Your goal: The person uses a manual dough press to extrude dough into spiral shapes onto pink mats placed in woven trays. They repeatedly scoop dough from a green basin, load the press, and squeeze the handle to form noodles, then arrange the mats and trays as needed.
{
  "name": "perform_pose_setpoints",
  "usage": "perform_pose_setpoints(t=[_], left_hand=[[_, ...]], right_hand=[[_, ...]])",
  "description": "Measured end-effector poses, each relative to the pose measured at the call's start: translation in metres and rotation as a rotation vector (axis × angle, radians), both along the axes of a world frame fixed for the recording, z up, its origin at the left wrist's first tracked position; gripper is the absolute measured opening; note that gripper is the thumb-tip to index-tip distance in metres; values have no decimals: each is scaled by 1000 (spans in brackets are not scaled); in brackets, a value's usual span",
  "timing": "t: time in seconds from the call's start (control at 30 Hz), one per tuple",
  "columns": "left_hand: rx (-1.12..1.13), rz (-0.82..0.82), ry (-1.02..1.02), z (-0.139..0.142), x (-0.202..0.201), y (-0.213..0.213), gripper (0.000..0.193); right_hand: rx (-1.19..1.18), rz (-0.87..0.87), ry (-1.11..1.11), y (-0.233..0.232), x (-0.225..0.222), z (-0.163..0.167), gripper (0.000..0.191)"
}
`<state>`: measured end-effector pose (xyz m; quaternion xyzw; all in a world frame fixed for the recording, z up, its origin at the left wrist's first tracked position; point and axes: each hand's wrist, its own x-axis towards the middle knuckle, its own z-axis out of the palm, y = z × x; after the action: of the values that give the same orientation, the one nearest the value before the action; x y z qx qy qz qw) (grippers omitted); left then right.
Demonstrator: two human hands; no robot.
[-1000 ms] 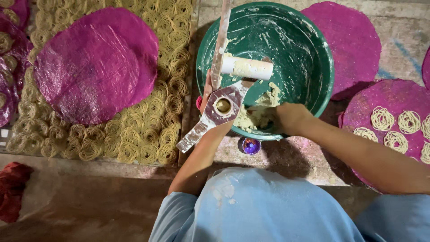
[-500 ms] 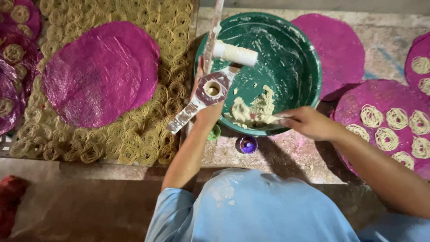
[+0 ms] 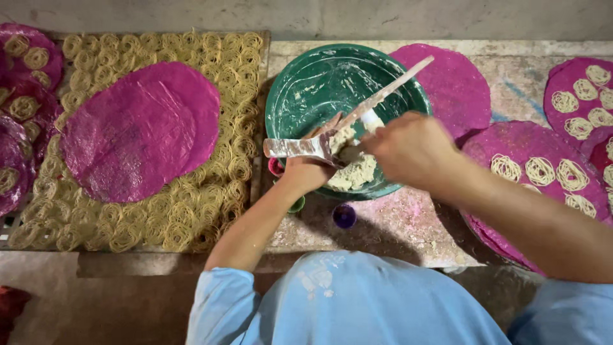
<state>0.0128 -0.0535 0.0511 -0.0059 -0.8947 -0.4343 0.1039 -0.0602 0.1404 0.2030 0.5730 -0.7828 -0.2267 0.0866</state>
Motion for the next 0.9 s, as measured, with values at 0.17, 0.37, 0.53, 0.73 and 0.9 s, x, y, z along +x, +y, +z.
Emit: perform_pose_setpoints(t=[0.17, 0.37, 0.53, 0.73, 0.9], left_hand=[[-279, 53, 196, 7, 21, -5, 72], [-325, 75, -537, 64, 23, -24, 38], [-503, 177, 252, 37, 8, -33, 72], [-82, 359, 190, 21, -2, -27, 64], [-127, 463, -39, 51, -17, -15, 76]], right_hand=[[-148, 277, 43, -4, 22, 9, 28], [74, -24, 62, 6, 20, 74, 38], [-39, 120, 128, -20, 32, 36, 43], [-708, -232, -478, 20, 7, -6, 23], [-998, -247, -825, -3, 13, -94, 48]])
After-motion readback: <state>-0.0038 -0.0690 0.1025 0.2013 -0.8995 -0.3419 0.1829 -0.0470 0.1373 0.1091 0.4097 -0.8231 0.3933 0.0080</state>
